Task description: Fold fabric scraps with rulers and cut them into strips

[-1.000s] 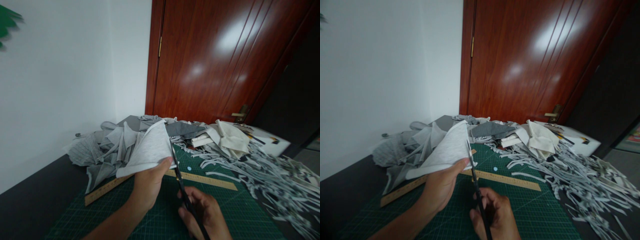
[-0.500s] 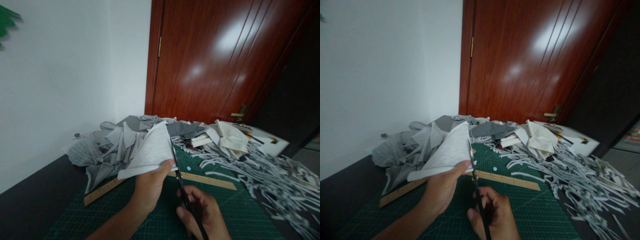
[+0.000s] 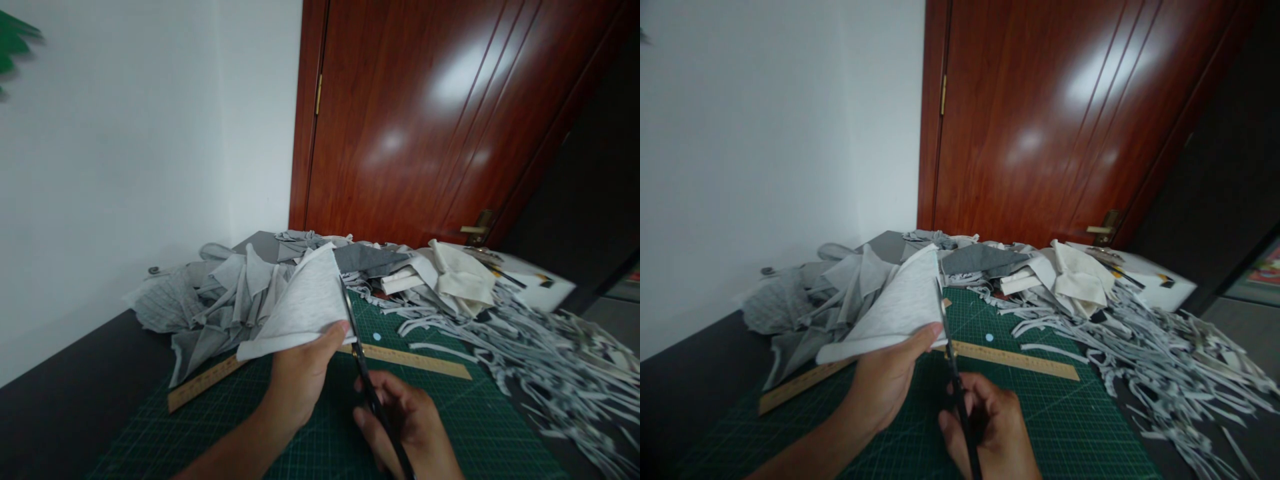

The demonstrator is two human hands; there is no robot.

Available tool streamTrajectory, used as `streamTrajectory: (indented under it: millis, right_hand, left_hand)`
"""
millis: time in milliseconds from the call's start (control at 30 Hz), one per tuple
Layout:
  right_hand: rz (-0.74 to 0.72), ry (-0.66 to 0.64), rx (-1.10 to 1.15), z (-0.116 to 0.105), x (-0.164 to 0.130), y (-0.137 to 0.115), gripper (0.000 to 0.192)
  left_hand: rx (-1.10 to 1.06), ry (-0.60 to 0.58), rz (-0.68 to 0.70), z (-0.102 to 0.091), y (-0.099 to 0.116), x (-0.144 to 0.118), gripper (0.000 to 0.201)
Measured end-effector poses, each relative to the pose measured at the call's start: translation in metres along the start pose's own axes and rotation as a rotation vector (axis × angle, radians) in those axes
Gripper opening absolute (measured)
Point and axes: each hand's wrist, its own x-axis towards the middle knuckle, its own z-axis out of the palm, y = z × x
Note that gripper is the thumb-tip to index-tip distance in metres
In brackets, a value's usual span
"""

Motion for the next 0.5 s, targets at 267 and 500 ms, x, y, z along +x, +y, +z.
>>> streamTrajectory:
  millis: [267, 500]
  right_hand:
    - [0.025, -0.012, 0.020, -0.006, 0.010, 0.002, 0.035]
    - [0.049, -0.011, 0.018, -0.014, 0.015, 0.005, 0.038]
  left_hand:
    - [0.298, -0.433, -0.249, -0.027, 0.012, 0.009, 0.037]
    - [0.600, -1.109, -0.565, -0.074, 0.107, 0.030, 0.055]
